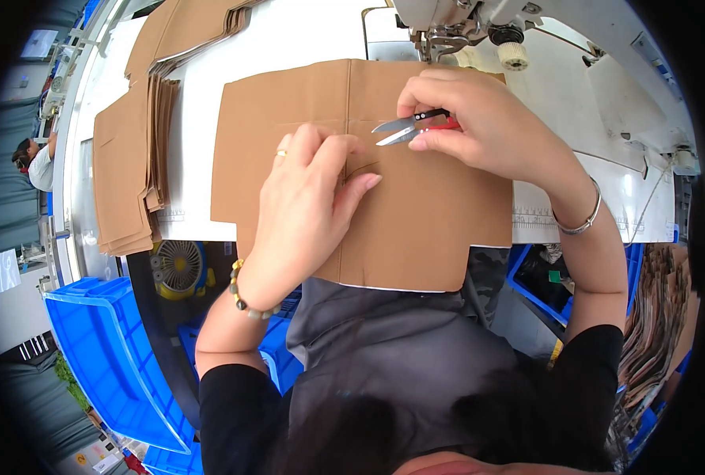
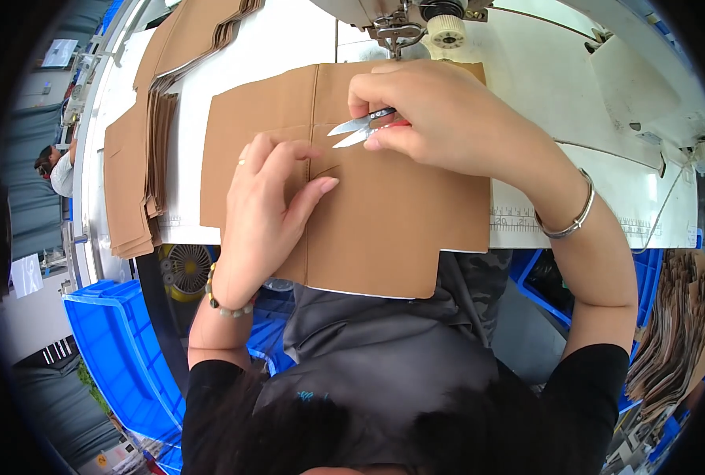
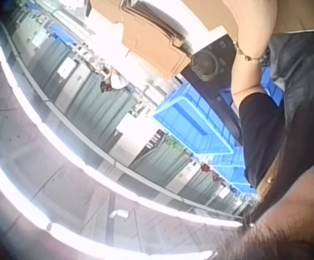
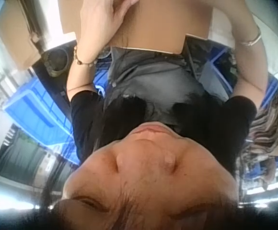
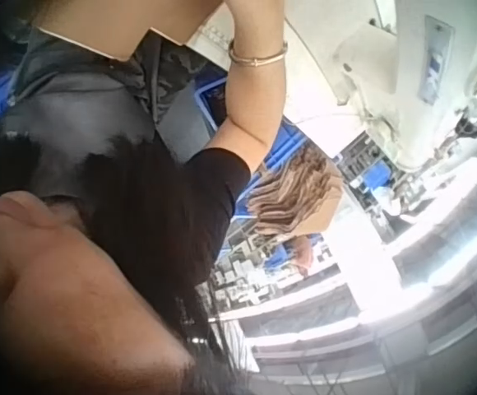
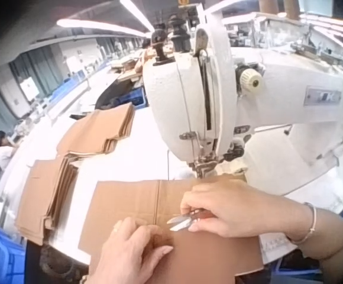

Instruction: Operating an industrial sewing machine to stitch leather or cardstock panels and using nippers to trim excess thread.

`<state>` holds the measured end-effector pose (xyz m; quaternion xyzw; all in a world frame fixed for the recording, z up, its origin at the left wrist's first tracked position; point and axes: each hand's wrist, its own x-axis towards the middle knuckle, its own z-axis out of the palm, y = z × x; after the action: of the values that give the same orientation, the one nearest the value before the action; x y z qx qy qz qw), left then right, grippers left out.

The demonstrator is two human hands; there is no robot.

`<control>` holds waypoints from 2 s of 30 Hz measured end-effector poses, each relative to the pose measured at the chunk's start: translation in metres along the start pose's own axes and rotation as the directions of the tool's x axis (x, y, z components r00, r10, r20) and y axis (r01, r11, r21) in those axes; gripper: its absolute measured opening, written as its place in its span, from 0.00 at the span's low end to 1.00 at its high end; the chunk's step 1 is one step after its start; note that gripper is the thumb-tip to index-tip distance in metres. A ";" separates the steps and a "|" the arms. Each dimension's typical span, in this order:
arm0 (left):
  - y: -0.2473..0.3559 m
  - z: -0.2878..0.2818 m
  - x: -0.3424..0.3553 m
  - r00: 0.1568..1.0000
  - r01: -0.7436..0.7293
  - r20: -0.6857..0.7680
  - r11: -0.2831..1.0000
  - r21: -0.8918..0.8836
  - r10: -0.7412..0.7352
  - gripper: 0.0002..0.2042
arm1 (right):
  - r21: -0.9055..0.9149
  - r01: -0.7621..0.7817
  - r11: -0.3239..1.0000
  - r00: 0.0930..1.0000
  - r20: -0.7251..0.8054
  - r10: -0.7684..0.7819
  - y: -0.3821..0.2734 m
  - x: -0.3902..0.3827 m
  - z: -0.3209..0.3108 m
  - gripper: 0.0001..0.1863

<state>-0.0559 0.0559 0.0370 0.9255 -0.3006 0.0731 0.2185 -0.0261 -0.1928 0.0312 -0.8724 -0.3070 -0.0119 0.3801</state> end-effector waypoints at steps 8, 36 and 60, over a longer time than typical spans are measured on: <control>-0.006 0.021 0.002 0.997 0.078 0.024 0.997 -0.003 -0.078 0.07 | -0.033 -0.110 0.993 0.993 -0.057 0.108 0.001 -0.003 0.006 0.11; -0.003 0.021 0.001 0.980 0.197 -0.008 0.975 -0.104 -0.199 0.05 | -0.087 -0.142 0.986 0.988 -0.078 0.135 -0.012 -0.005 0.012 0.11; -0.034 0.009 -0.028 0.869 0.339 0.124 0.395 -0.854 -0.479 0.08 | -0.186 0.018 0.982 0.999 -0.032 -0.025 -0.026 -0.005 0.059 0.08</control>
<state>-0.0584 0.0905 0.0091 0.7311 -0.0433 -0.0751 0.6768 -0.0562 -0.1426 0.0051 -0.9003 -0.3074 -0.0594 0.3023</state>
